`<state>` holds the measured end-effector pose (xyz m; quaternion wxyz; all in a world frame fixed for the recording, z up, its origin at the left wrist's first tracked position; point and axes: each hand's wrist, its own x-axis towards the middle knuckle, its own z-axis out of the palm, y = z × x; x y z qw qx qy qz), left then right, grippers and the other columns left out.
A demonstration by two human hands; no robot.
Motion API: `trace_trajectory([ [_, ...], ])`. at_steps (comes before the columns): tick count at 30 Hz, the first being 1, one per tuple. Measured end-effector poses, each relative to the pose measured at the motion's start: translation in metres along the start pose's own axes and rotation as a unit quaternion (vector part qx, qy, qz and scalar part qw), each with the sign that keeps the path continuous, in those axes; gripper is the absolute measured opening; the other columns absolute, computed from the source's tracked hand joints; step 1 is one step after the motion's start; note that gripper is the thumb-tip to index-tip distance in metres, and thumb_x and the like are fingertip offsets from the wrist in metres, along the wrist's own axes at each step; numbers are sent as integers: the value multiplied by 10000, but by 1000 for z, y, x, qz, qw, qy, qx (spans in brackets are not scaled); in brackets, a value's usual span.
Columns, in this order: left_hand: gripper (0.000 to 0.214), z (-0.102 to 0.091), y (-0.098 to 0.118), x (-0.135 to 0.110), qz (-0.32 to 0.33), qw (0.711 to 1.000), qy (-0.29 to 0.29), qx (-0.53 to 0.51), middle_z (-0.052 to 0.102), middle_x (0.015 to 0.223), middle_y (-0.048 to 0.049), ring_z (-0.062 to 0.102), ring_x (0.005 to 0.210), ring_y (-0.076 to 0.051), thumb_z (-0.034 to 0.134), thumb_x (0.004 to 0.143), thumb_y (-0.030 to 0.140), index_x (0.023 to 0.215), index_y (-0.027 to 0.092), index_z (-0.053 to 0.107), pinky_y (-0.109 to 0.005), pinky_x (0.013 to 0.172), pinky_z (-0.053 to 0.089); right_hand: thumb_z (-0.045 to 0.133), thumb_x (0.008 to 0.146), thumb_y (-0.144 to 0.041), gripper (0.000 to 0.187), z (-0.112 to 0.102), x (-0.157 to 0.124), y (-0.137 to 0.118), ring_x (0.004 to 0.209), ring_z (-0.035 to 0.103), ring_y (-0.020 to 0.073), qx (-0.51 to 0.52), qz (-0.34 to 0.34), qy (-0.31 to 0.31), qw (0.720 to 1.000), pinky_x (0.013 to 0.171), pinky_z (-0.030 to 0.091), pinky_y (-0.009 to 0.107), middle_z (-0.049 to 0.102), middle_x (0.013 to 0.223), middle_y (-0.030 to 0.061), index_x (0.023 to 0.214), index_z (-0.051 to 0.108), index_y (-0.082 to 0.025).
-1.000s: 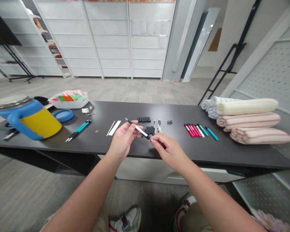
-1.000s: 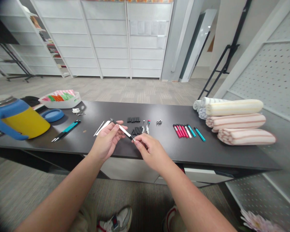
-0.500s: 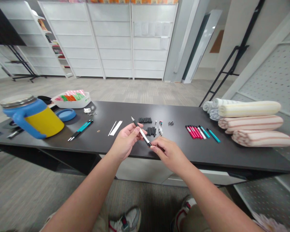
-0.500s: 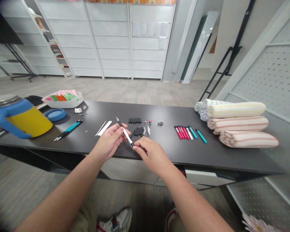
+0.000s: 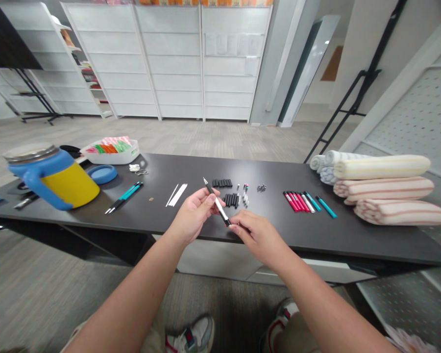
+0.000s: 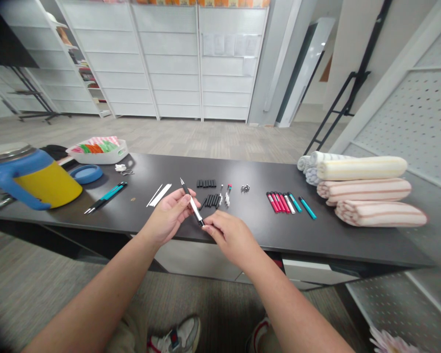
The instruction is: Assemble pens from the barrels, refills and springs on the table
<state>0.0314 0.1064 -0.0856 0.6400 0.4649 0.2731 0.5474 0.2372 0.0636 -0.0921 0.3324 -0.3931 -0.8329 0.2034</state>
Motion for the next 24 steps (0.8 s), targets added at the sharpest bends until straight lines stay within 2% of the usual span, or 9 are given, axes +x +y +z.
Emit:
trace_trajectory([
  [11,339,-3,-1,1,3,1000,18,-14,734,899,-74,660,795,-142,819,896,385,1080,135,684,-250,772,537,564,1063,-292,143,2,-1,2,829,582,182,-13,-16,-25,999,753,409,297,629,879,21,955,626,-222],
  [21,328,-4,-1,1,2,1000,25,-10,725,900,-70,650,784,-138,803,906,374,1091,132,682,-251,766,533,563,1066,-300,148,1,-1,1,813,586,179,-9,-14,-27,1000,738,407,292,633,861,18,958,631,-224],
  [24,322,-2,0,1,-6,1000,12,0,720,890,-65,654,797,-142,796,912,377,1087,131,685,-247,765,530,547,1076,-317,173,2,-1,1,810,592,179,-17,-12,-19,1000,734,403,288,641,861,19,960,636,-224],
])
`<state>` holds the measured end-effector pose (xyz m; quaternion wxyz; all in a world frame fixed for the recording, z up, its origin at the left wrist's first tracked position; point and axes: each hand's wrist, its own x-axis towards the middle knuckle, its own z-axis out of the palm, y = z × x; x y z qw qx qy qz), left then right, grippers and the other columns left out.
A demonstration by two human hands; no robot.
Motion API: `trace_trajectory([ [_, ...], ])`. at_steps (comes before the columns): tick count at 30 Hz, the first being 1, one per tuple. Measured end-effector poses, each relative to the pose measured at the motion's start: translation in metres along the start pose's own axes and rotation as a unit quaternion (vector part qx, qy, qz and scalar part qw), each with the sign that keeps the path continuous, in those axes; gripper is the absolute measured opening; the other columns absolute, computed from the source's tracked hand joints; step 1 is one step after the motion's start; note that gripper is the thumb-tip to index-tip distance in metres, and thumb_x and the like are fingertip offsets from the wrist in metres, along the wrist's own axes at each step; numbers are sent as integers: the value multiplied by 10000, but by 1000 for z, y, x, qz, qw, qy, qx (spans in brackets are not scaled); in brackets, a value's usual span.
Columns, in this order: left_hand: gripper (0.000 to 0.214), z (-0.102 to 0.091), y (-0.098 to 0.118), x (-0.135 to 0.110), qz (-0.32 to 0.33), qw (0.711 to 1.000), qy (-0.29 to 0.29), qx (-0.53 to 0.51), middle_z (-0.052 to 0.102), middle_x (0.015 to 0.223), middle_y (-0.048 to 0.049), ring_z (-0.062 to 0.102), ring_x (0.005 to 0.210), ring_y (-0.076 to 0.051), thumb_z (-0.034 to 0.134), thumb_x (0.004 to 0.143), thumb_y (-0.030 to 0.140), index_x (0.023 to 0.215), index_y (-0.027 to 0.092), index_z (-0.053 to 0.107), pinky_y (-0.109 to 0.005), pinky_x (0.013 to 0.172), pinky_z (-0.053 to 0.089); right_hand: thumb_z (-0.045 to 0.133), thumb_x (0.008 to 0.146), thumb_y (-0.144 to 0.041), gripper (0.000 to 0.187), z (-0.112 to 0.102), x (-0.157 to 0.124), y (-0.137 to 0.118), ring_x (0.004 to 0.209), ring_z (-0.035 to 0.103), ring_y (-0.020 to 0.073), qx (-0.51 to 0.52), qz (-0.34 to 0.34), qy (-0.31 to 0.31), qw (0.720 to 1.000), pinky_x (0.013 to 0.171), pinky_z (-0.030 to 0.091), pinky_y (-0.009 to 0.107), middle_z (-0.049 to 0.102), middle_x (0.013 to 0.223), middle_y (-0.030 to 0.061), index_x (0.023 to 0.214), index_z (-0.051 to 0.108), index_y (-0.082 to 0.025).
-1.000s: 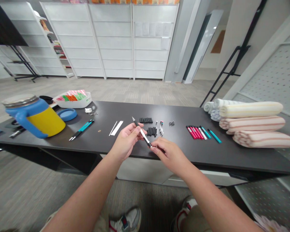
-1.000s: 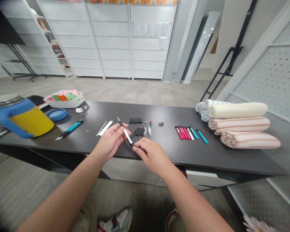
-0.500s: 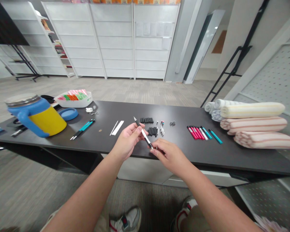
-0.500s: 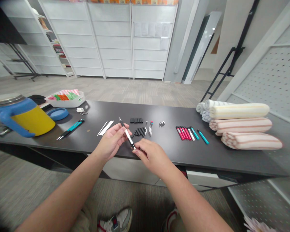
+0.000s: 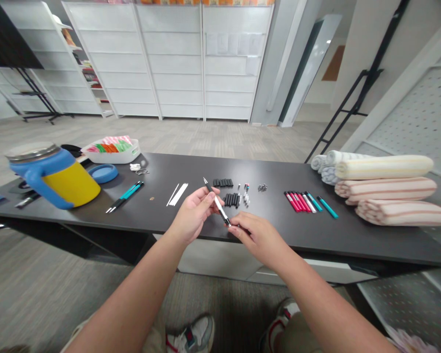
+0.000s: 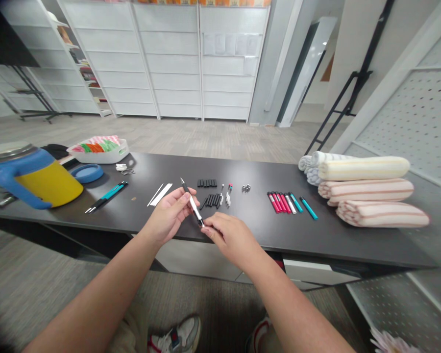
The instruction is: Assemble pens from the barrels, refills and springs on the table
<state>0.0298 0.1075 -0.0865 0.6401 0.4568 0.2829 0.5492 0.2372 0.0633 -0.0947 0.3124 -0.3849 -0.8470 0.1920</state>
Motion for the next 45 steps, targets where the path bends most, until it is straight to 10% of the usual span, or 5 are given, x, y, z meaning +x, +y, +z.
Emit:
trace_trajectory([
  [21,258,-8,2,2,80,989,6,127,555,816,5,577,747,-147,524,1068,427,1167,217,636,-281,753,499,578,1049,-349,179,-2,0,-5,790,637,165,10,60,31,998,729,445,284,713,921,21,1108,698,-229],
  [26,275,-19,12,1,250,805,-78,532,661,1059,-79,626,1010,-212,504,1087,351,1247,218,685,-343,923,493,509,1064,-442,279,-5,1,-3,716,635,166,33,146,83,985,676,435,285,716,813,9,981,661,-224],
  [32,266,-11,2,-9,303,614,-183,706,643,964,-63,599,853,-201,521,1088,339,1271,225,676,-303,756,453,498,1051,-505,334,-7,4,3,678,645,163,67,191,95,975,631,439,270,735,795,-2,1063,691,-233],
  [37,343,-10,-6,-12,283,591,-174,735,650,871,-75,605,812,-219,486,1092,435,972,169,668,-315,714,403,525,1043,-424,370,-8,5,2,625,635,157,22,179,72,981,635,434,274,718,688,-5,762,664,-227],
  [45,349,-6,-12,-22,223,609,-160,744,692,782,-80,643,678,-219,500,1083,452,951,165,648,-293,600,325,658,974,-348,156,-10,0,7,766,694,181,69,147,65,985,694,481,280,790,881,20,954,765,-237],
])
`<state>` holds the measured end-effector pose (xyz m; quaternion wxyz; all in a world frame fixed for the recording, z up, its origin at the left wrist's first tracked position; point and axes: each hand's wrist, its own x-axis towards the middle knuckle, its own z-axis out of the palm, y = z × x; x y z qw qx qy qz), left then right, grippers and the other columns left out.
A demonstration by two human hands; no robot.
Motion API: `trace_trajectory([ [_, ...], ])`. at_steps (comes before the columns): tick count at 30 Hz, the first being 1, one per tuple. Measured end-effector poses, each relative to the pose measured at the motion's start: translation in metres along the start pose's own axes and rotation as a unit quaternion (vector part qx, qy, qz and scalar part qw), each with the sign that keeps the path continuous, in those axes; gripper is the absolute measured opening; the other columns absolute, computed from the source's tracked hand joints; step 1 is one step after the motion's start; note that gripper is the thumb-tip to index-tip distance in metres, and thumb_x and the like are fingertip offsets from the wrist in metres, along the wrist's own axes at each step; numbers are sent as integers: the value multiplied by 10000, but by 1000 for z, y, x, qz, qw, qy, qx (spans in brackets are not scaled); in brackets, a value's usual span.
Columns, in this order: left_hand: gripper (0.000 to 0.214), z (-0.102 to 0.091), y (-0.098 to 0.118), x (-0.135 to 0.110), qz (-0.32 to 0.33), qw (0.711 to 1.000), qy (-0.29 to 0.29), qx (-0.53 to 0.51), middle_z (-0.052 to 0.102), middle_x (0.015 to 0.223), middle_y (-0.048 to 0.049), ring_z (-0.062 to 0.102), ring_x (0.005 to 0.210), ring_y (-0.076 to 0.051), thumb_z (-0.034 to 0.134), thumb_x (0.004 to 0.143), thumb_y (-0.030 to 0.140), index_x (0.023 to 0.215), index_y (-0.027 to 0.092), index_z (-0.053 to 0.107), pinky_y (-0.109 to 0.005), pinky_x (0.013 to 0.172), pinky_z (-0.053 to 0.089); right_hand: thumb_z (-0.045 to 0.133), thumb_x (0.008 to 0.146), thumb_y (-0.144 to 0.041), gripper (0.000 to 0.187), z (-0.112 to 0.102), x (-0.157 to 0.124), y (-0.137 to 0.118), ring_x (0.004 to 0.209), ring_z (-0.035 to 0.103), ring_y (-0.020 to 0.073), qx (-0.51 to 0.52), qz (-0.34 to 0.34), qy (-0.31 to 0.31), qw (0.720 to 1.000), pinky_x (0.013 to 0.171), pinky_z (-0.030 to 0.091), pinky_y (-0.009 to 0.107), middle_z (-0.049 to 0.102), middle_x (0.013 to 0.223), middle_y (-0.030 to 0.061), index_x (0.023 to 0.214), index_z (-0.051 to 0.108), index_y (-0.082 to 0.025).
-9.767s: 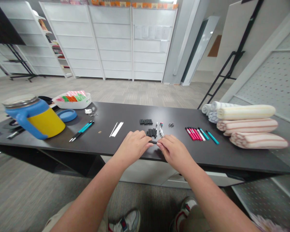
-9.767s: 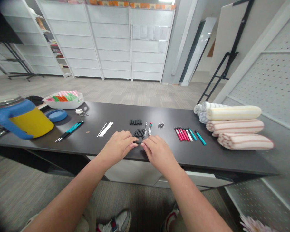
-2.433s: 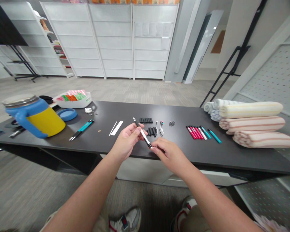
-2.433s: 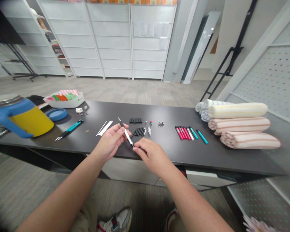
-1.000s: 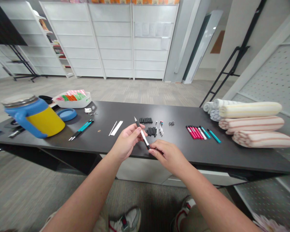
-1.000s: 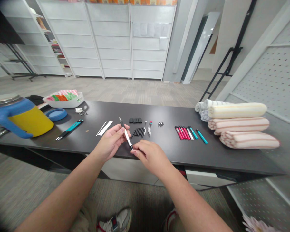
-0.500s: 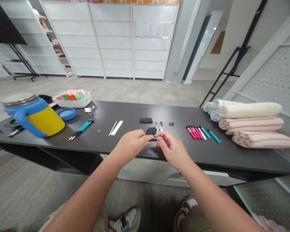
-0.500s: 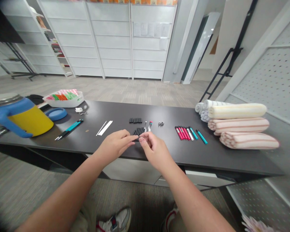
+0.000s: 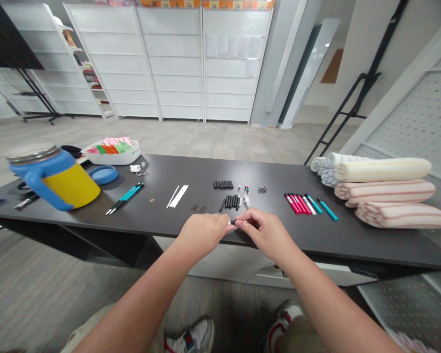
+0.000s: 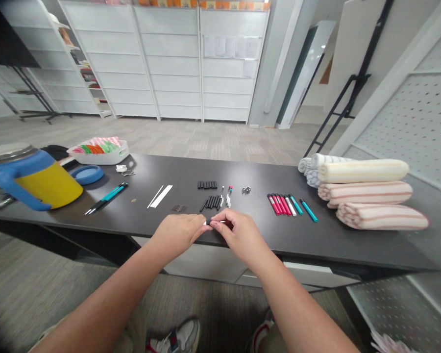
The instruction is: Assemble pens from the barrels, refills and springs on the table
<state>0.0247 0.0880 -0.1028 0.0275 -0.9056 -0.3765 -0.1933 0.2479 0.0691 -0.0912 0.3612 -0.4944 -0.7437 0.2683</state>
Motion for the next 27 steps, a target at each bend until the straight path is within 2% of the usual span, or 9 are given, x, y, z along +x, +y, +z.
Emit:
trace_trajectory([
  [4,355,-1,4,1,-3,1000,-12,22,700,787,-81,662,691,-229,484,1089,449,939,165,633,-297,595,321,665,972,-406,232,-7,-1,0,700,673,172,-21,25,-23,999,661,470,283,772,829,3,1106,741,-232],
  [9,384,-3,5,2,11,1000,-20,20,693,775,-68,665,692,-225,465,1089,484,920,175,616,-299,592,327,567,1030,-376,264,-14,-2,5,697,657,162,-52,9,-66,996,665,445,284,733,757,-6,896,740,-229],
  [11,371,-3,4,3,8,1000,-21,20,696,782,-67,669,700,-224,472,1088,476,925,175,616,-299,592,331,644,986,-381,173,-14,-2,8,694,646,162,-30,13,-55,998,652,451,277,728,779,-11,993,734,-233],
  [14,351,-4,5,3,5,999,-25,20,703,801,-66,678,721,-225,480,1089,461,941,174,615,-300,598,335,671,969,-411,271,-14,-2,7,677,638,160,-21,25,-46,998,634,455,273,728,804,-16,1179,698,-243],
  [17,359,-4,5,3,6,999,-29,21,703,799,-65,678,722,-228,478,1088,471,936,175,614,-304,598,335,545,1041,-400,243,-13,-1,4,698,653,163,-42,14,-77,996,663,458,281,732,783,-8,1061,730,-244],
  [19,363,-4,5,3,6,999,-28,19,704,803,-65,678,723,-225,477,1087,477,934,178,613,-303,598,337,544,1038,-375,234,-12,-1,3,703,647,161,-42,-1,-79,996,677,461,285,737,801,0,978,721,-235],
  [21,342,-5,5,3,6,999,-27,16,710,820,-65,681,735,-223,484,1088,460,941,179,613,-299,602,341,635,984,-382,187,-11,-2,3,677,626,151,-24,1,-58,998,651,461,279,747,887,7,1081,686,-230],
  [23,323,-5,4,3,4,999,-31,17,714,831,-65,684,742,-225,496,1087,444,945,179,613,-298,604,344,662,966,-412,303,-12,-2,4,649,609,145,-12,17,-48,999,617,451,273,742,906,3,1208,642,-230],
  [27,352,-5,4,4,4,999,-33,25,710,816,-57,687,737,-228,483,1085,477,943,183,613,-306,600,345,524,1046,-402,253,-13,-2,3,658,612,149,-34,14,-85,996,625,428,272,703,752,-18,1029,715,-238],
])
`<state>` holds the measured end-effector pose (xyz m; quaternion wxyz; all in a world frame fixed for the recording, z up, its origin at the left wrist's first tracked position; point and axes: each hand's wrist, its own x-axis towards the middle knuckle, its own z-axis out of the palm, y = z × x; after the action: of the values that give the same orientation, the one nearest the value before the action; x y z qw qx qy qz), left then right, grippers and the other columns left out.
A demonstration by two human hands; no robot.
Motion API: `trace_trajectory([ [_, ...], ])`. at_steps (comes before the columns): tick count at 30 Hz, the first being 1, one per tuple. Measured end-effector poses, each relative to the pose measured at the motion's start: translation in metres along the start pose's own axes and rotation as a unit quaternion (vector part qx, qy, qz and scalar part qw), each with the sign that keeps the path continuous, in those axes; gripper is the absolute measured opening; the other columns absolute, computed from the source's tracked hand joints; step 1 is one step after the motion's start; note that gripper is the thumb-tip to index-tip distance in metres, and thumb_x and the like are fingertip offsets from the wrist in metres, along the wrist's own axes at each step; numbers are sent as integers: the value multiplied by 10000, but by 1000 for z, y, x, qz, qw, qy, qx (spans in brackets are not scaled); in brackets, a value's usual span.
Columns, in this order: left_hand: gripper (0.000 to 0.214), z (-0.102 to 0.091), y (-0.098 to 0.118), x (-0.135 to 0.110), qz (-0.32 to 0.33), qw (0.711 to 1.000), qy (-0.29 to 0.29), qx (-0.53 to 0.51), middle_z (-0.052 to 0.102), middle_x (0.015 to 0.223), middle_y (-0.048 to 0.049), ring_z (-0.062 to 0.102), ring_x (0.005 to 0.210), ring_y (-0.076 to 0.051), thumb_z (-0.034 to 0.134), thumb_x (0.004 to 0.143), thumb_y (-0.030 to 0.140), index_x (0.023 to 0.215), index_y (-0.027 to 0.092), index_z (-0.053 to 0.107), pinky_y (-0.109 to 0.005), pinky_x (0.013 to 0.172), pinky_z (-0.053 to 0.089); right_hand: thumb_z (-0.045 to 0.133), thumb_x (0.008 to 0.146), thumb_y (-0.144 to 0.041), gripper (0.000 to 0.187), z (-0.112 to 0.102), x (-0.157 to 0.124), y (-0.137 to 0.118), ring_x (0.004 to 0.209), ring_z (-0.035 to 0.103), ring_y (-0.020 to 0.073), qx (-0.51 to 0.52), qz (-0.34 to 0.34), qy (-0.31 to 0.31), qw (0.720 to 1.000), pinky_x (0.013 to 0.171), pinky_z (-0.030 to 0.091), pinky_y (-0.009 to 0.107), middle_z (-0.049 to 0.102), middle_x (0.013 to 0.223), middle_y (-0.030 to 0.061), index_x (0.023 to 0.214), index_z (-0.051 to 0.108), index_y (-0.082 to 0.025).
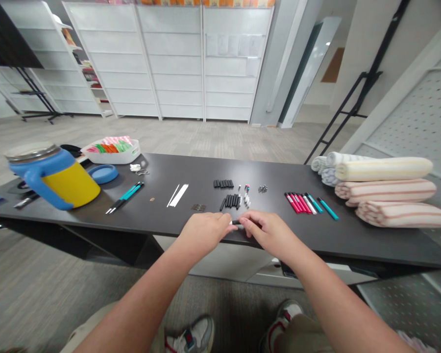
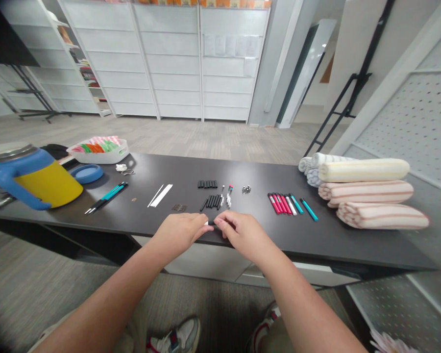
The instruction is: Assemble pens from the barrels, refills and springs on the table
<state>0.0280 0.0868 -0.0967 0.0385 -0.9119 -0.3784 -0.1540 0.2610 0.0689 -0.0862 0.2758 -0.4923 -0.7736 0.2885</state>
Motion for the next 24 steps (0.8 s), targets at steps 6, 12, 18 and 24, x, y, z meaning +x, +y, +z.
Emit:
trace_trajectory([
  [6,311,1,-1,1,-6,1000,-1,-10,716,841,-53,691,753,-223,494,1089,442,965,187,621,-305,610,369,654,967,-433,336,0,0,1,626,602,141,25,9,32,999,591,436,269,736,875,-3,1236,650,-231],
  [12,330,0,-1,0,-9,999,14,-47,703,814,-60,672,729,-215,519,1075,472,945,190,630,-290,624,380,560,1027,-415,258,0,1,2,675,617,157,19,-19,21,999,643,456,277,730,805,6,980,733,-229],
  [18,302,-1,-1,0,-4,1000,1,-29,723,852,-64,688,760,-231,501,1086,445,971,188,610,-296,618,356,605,1001,-445,322,2,1,1,616,592,140,33,14,20,999,586,434,263,711,822,-16,1242,689,-248],
  [24,324,0,-1,0,-3,1000,6,-26,722,848,-60,688,753,-225,489,1088,466,971,189,611,-299,610,350,636,985,-386,200,3,1,1,665,601,144,29,-4,34,999,635,443,269,738,872,-5,1089,730,-243],
])
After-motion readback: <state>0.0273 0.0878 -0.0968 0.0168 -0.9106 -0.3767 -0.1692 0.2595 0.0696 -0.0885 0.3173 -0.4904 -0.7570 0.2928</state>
